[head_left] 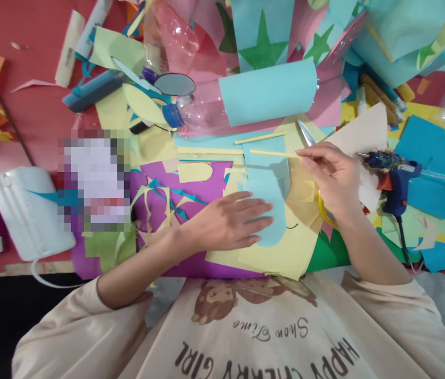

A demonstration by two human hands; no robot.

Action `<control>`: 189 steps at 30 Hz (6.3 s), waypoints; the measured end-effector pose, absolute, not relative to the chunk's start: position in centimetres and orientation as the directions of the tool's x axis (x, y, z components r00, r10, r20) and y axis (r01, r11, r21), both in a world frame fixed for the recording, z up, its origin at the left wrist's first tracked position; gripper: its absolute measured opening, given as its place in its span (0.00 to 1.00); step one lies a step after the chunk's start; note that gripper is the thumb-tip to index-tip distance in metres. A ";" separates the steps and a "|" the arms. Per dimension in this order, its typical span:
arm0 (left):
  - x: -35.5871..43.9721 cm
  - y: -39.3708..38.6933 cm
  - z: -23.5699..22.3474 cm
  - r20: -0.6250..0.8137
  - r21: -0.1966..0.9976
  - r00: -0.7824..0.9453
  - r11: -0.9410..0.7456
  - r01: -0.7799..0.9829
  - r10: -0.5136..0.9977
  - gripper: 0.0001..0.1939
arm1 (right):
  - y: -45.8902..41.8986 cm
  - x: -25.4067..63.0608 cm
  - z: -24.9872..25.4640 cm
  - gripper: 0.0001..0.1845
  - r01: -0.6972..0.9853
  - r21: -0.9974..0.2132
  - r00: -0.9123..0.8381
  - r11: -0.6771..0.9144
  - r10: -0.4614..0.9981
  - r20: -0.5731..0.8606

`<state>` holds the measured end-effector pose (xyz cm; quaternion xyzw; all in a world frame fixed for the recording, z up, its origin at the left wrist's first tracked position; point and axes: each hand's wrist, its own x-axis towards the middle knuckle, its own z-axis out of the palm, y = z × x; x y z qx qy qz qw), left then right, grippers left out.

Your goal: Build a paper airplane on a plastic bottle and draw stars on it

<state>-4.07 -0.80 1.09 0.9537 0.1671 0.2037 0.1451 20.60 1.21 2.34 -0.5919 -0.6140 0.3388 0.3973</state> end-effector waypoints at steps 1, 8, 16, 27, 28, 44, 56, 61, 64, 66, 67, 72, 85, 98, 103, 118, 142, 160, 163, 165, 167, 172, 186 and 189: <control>-4.2 -0.3 1.3 0.400 0.393 0.794 -0.868 0.302 0.457 0.10 | 1.1 20.5 2.3 0.05 0.455 -0.888 0.017 0.068 0.996 0.085; -4.3 2.4 1.0 0.325 0.676 0.351 -0.475 0.564 0.878 0.12 | 0.7 19.7 2.1 0.01 0.366 -0.929 -0.036 0.060 0.998 0.050; -4.7 2.8 -0.1 0.347 0.653 0.395 -0.521 0.549 0.851 0.07 | 0.6 19.6 1.5 0.02 0.340 -0.940 -0.072 0.039 0.997 0.015; -5.3 2.9 -0.2 0.244 0.666 0.450 -0.486 0.566 0.859 0.07 | 1.4 20.8 1.9 0.05 0.575 -0.801 -0.241 0.168 0.970 0.030; -5.3 2.9 -0.2 0.237 0.660 0.460 -0.489 0.570 0.856 0.07 | 1.4 20.9 1.9 0.05 0.582 -0.795 -0.248 0.170 0.968 0.026; -5.3 3.0 -0.4 0.193 0.625 0.518 -0.512 0.590 0.833 0.06 | 1.1 20.8 2.1 0.06 0.644 -0.744 -0.295 0.177 0.955 -0.029; -5.3 2.9 -0.4 0.193 0.587 0.544 -0.541 0.603 0.816 0.06 | 1.0 20.7 2.0 0.06 0.633 -0.756 -0.313 0.166 0.948 -0.054; -5.3 2.8 -0.5 0.221 0.578 0.546 -0.559 0.594 0.808 0.06 | 1.0 20.7 2.0 0.06 0.633 -0.755 -0.320 0.170 0.946 -0.055; -5.3 2.8 -0.6 0.231 0.571 0.554 -0.573 0.589 0.800 0.06 | 1.0 20.8 1.8 0.07 0.634 -0.751 -0.332 0.186 0.942 -0.048; -5.4 2.8 -0.6 0.224 0.566 0.556 -0.571 0.595 0.800 0.06 | 1.0 20.8 1.7 0.07 0.637 -0.746 -0.341 0.196 0.939 -0.045; -5.4 2.8 -0.6 0.223 0.564 0.556 -0.571 0.596 0.801 0.07 | 1.0 20.9 1.7 0.07 0.640 -0.743 -0.343 0.198 0.938 -0.045; -5.5 2.7 -0.6 0.238 0.557 0.564 -0.587 0.588 0.791 0.07 | 1.0 20.9 1.6 0.07 0.640 -0.740 -0.348 0.207 0.937 -0.040; -5.7 2.8 -0.3 0.228 0.481 0.627 -0.647 0.592 0.745 0.08 | 0.9 20.8 1.7 0.07 0.637 -0.740 -0.360 0.217 0.932 -0.037; -5.8 2.7 -0.1 0.275 0.410 0.661 -0.707 0.576 0.698 0.08 | 0.9 20.8 1.8 0.07 0.629 -0.756 -0.343 0.182 0.938 -0.059; -5.8 2.7 -0.2 0.267 0.419 0.653 -0.696 0.583 0.708 0.09 | 0.8 20.7 1.7 0.07 0.616 -0.772 -0.318 0.156 0.946 -0.063; -5.8 2.7 -0.1 0.235 0.435 0.653 -0.679 0.592 0.720 0.08 | 1.1 20.8 2.2 0.06 0.674 -0.729 -0.302 0.117 0.945 -0.127; -5.7 2.9 -0.3 0.215 0.472 0.640 -0.652 0.593 0.737 0.11 | 1.0 20.7 2.3 0.06 0.671 -0.728 -0.314 0.140 0.943 -0.108; -5.2 2.6 0.2 0.250 0.356 0.678 -0.717 0.599 0.691 0.09 | 1.0 20.8 1.9 0.04 0.692 -0.703 -0.327 0.162 0.939 -0.105; -5.3 2.6 0.1 0.320 0.315 0.696 -0.765 0.562 0.643 0.10 | 1.0 20.8 2.0 0.04 0.689 -0.708 -0.326 0.155 0.939 -0.112; -5.5 2.7 0.1 0.407 0.286 0.697 -0.807 0.516 0.590 0.09 | 0.9 20.8 2.1 0.05 0.684 -0.716 -0.321 0.139 0.939 -0.124; -5.6 2.7 0.1 0.470 0.247 0.697 -0.839 0.484 0.541 0.08 | 0.8 20.8 2.2 0.07 0.680 -0.722 -0.317 0.127 0.939 -0.134; -6.0 2.7 0.4 0.476 0.160 0.715 -0.850 0.503 0.513 0.08 | 0.8 20.9 2.2 0.08 0.691 -0.712 -0.316 0.124 0.938 -0.144; -5.8 2.8 0.0 0.417 0.274 0.615 -0.738 0.617 0.669 0.04 | 0.7 20.2 1.5 0.05 0.661 -0.723 -0.303 0.202 0.953 -0.010; -5.7 2.9 -0.3 0.320 0.238 0.632 -0.706 0.667 0.705 0.05 | 0.8 20.2 1.1 0.03 0.668 -0.702 -0.320 0.247 0.947 0.029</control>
